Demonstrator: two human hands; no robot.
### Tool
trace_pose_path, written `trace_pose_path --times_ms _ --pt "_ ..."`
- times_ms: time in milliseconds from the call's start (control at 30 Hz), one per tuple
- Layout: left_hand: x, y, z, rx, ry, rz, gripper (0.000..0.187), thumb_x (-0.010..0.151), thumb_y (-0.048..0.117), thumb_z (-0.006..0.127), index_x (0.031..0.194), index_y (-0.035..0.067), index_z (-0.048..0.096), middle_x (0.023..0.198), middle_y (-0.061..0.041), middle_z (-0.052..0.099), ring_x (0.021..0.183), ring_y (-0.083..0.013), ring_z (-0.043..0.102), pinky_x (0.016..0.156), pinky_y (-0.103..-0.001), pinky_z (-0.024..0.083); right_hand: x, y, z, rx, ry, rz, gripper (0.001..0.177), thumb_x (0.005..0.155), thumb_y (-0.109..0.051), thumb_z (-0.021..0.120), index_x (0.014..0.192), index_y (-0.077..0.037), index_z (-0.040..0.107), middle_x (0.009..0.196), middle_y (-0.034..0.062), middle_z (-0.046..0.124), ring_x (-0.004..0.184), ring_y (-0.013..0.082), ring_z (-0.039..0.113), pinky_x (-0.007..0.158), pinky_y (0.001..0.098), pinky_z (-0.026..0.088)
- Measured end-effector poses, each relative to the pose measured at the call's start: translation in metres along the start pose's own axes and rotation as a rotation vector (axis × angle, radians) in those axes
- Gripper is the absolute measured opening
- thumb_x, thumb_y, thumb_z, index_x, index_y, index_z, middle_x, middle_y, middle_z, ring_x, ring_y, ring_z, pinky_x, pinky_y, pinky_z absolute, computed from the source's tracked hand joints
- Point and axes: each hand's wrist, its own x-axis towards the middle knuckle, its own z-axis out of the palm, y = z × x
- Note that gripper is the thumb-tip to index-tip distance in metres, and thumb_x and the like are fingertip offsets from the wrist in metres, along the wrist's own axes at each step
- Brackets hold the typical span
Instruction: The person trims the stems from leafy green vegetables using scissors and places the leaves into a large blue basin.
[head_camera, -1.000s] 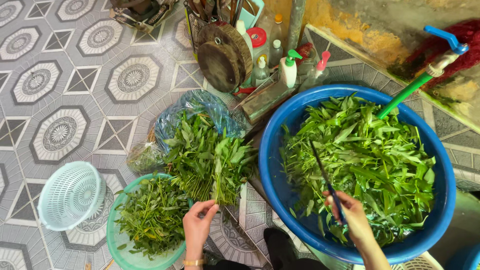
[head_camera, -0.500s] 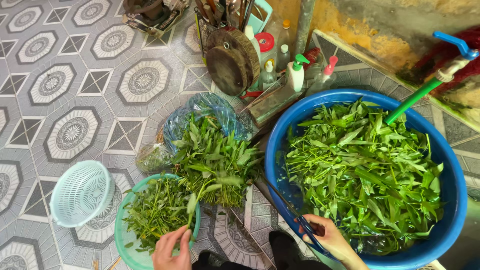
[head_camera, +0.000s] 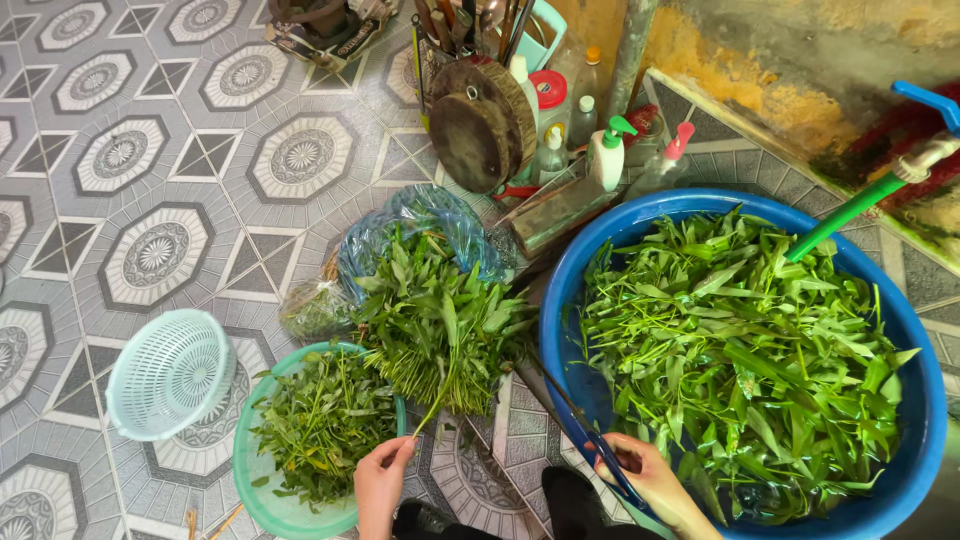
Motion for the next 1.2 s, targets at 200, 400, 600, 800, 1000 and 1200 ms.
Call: trace_pose_path --times_ms 200,400,600,800,1000,1200 --pt "-0.017 0.026 -0.02 -0.273 -0.217 0.106 0.023 0.09 0.016 0.072 0.102 -0.001 0.082 0.094 -0.006 0.081 0.085 -0.011 0.067 0.08 -0.025 0.051 -0.004 -0.011 0.017 0.013 -0.25 -0.032 0.062 0.084 -0.038 0.074 0.135 -0.005 0.062 0.098 -0.0022 0.063 0.078 0.0026 0.053 0.065 0.0204 0.04" --pt "-0.028 0.043 -0.04 -0.401 -0.295 0.106 0.022 0.092 0.01 0.068 0.106 -0.005 0.078 0.101 -0.008 0.078 0.095 -0.0118 0.068 0.09 -0.027 0.05 0.006 -0.014 0.035 0.146 -0.265 0.103 0.076 0.076 -0.051 0.081 0.129 -0.001 0.06 0.097 0.0038 0.062 0.061 0.0059 0.047 0.05 0.0233 0.042" --pt "-0.026 0.061 -0.021 -0.417 -0.253 0.103 0.022 0.093 0.008 0.069 0.108 -0.006 0.078 0.1 -0.008 0.074 0.094 -0.0126 0.065 0.087 -0.026 0.047 -0.008 -0.032 0.031 0.082 -0.345 -0.064 0.079 0.075 -0.052 0.08 0.135 -0.003 0.06 0.099 -0.0016 0.059 0.069 0.0036 0.048 0.058 0.0186 0.038" --pt "-0.014 0.098 0.029 -0.459 -0.354 0.24 0.021 0.093 0.006 0.069 0.108 -0.006 0.077 0.102 -0.006 0.075 0.092 -0.0121 0.066 0.083 -0.024 0.049 -0.016 -0.033 0.026 0.031 -0.229 -0.071 0.076 0.074 -0.043 0.093 0.132 -0.003 0.062 0.098 0.0001 0.06 0.093 0.0078 0.056 0.082 0.0219 0.046" --pt "-0.021 0.12 0.065 -0.53 -0.41 0.238 0.021 0.092 0.006 0.069 0.108 -0.005 0.076 0.1 -0.004 0.074 0.093 -0.0117 0.067 0.084 -0.023 0.05 -0.025 -0.04 0.013 0.098 -0.16 -0.102 0.066 0.077 -0.043 0.086 0.127 -0.003 0.066 0.095 -0.001 0.063 0.082 0.0051 0.056 0.07 0.0202 0.043" --pt "-0.031 0.125 0.103 -0.528 -0.474 0.266 0.02 0.092 0.005 0.07 0.108 -0.006 0.077 0.099 -0.004 0.072 0.091 -0.0112 0.066 0.083 -0.025 0.05 -0.028 -0.042 0.015 0.076 -0.087 -0.118 0.054 0.083 -0.039 0.084 0.121 -0.004 0.068 0.086 -0.0041 0.063 0.067 0.0013 0.052 0.053 0.0196 0.037"
